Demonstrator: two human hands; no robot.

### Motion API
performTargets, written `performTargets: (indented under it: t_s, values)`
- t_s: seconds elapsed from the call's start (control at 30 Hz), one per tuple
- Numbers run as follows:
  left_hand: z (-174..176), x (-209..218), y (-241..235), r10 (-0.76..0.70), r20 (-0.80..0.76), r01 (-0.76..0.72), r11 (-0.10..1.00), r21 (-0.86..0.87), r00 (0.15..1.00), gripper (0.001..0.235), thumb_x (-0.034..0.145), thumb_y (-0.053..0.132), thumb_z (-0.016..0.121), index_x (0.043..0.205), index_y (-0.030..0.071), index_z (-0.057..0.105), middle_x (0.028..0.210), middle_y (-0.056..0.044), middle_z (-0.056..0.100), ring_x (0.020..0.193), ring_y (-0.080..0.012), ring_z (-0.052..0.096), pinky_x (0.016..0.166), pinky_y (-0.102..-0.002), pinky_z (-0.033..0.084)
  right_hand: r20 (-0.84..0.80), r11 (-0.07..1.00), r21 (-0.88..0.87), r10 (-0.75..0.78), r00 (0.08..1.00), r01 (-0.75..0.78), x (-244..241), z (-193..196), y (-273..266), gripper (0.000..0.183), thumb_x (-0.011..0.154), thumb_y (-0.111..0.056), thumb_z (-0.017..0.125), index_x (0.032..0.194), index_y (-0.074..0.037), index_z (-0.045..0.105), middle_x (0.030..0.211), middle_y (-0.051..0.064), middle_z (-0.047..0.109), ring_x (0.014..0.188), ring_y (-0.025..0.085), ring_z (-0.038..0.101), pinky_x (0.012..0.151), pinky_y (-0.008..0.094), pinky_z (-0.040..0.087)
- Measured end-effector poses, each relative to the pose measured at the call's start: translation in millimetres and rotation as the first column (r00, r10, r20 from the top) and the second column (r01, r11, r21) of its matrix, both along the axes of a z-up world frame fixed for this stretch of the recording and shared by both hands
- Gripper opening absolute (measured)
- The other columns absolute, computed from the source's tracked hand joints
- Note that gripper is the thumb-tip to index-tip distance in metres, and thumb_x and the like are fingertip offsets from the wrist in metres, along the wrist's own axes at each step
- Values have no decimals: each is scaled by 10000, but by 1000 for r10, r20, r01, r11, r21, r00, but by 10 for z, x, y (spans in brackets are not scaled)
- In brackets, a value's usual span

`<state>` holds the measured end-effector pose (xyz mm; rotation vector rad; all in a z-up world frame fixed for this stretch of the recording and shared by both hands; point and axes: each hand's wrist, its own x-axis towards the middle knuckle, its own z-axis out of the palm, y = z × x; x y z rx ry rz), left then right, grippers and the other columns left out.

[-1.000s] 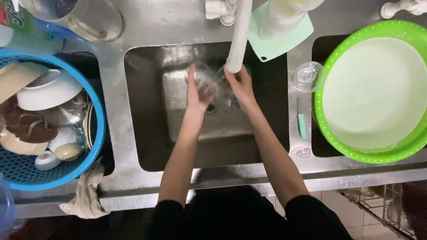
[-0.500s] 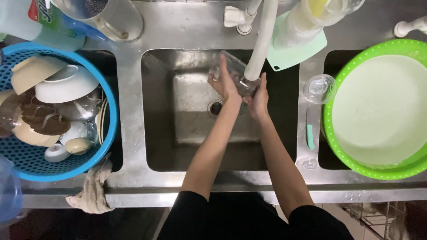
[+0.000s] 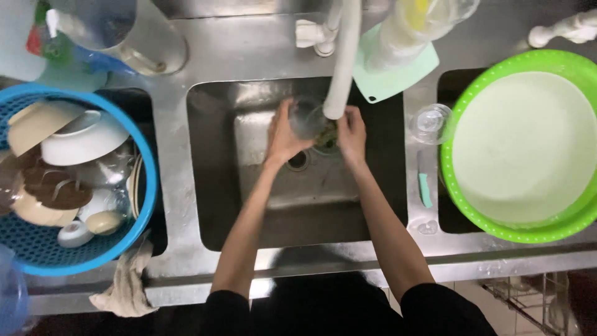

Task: Rinsing various cups, glasses, and kitchenware under a running faucet in a sink.

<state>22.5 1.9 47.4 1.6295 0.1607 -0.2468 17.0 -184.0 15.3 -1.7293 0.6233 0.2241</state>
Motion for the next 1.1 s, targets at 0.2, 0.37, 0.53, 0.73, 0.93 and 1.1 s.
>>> performTargets:
  t_s: [0.2,0.37,0.53,0.73,0.93,1.1]
  values:
    - [-270,-158,169,-337,-189,343,489,802,922,929,757,77,829,1551,132,350,1604,-124,386,1533,-337,243,1259,-615,85,298,926,130,304,905,-354,223,828,425,414,1097,-379,395,925,-118,668,580,-1,568,372,101,543,378,234,499]
    - [0,-136,-150,-390,302,-165,345,924,870,812,726,14,820,1468,82,499,1098,-190,575,1117,-374,528,1138,-656,212,201,932,-284,288,936,-226,-286,931,187,251,972,-430,702,970,-191,779,855,60,740,822,244,718,790,406,568]
    - [-123,27,-502,-229,-283,263,-111,958,932,530,920,107,598,1439,94,492,1088,-246,645,1041,-455,539,1014,-789,184,351,775,-618,122,928,132,-675,1231,-429,385,838,11,819,1192,-49,682,1052,220,667,934,422,647,858,505,524]
    - [-307,-233,-376,-125,-630,605,-191,773,766,709,821,27,704,1460,-6,399,1144,-282,605,971,-441,513,974,-778,175,-83,556,-823,84,993,-116,-421,607,-1310,601,745,-103,907,1298,-27,686,1228,240,612,1054,506,656,883,642,530]
    - [-399,-561,-71,-127,-589,587,-60,808,798,890,665,14,873,1420,58,405,1218,-237,558,1132,-407,469,918,-662,239,-186,325,-920,122,975,-216,-368,-116,-1714,202,921,-236,804,1074,-132,724,934,90,679,833,423,739,721,587,597]
    - [-380,-739,326,-94,-520,525,30,851,849,881,736,-11,829,1461,155,359,1287,-184,527,1184,-354,437,941,-574,281,159,495,-868,331,930,-28,-670,709,-1288,76,914,-75,772,968,-103,727,847,109,733,822,397,730,745,515,552]
